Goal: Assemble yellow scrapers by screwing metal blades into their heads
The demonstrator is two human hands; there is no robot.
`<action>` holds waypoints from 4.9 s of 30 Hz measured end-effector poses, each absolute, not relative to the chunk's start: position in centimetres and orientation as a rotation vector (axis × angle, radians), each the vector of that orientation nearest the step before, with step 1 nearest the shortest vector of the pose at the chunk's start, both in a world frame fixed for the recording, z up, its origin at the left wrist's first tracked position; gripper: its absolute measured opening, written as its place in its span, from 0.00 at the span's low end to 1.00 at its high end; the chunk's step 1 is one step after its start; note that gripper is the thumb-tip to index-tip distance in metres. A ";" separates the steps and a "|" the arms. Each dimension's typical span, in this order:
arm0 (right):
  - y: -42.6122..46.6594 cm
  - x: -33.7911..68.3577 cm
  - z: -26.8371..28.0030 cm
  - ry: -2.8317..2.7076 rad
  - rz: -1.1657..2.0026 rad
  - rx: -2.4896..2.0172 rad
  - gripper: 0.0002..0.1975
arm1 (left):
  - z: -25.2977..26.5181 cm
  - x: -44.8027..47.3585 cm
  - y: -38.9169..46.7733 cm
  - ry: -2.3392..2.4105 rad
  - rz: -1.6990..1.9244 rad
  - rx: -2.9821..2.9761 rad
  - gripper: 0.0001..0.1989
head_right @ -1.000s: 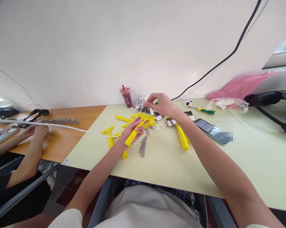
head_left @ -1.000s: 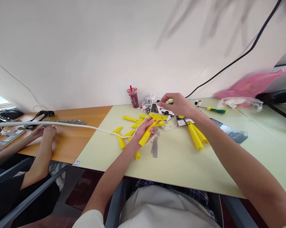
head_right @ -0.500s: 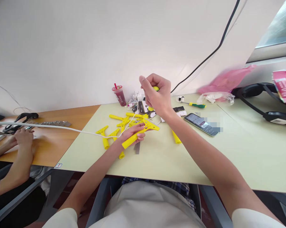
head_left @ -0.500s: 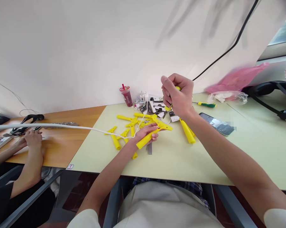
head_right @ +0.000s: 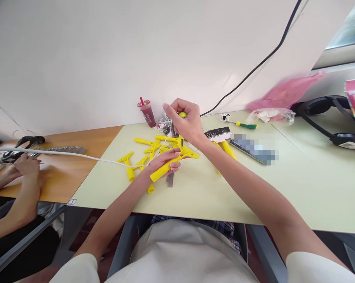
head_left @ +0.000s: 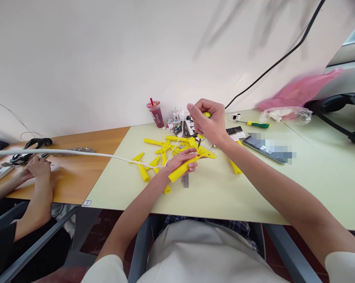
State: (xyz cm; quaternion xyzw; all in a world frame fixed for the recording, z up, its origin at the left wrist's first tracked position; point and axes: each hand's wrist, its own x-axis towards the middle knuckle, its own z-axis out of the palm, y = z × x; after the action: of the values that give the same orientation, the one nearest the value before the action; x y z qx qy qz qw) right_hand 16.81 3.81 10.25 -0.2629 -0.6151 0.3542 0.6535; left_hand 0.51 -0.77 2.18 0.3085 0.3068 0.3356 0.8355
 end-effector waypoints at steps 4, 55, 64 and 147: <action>3.7 16.8 10.2 -1.398 0.793 -0.584 0.32 | 2.2 0.5 -0.8 0.644 0.709 0.651 0.18; 3.6 21.7 13.3 -2.264 0.440 -0.667 0.19 | 1.6 0.4 -0.1 0.723 0.961 0.566 0.23; 3.5 22.2 13.5 -2.248 0.474 -0.651 0.15 | 1.6 0.3 0.1 0.693 0.977 0.576 0.22; 4.3 22.1 12.3 -2.258 0.200 -0.726 0.10 | 1.2 -0.3 0.5 0.711 1.063 0.685 0.27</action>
State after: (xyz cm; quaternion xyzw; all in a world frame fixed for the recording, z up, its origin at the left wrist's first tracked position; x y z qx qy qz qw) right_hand 22.14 4.33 12.27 -0.2834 -0.8806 0.0781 0.3716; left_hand -0.28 0.45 1.22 0.3133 0.3253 0.4861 0.7482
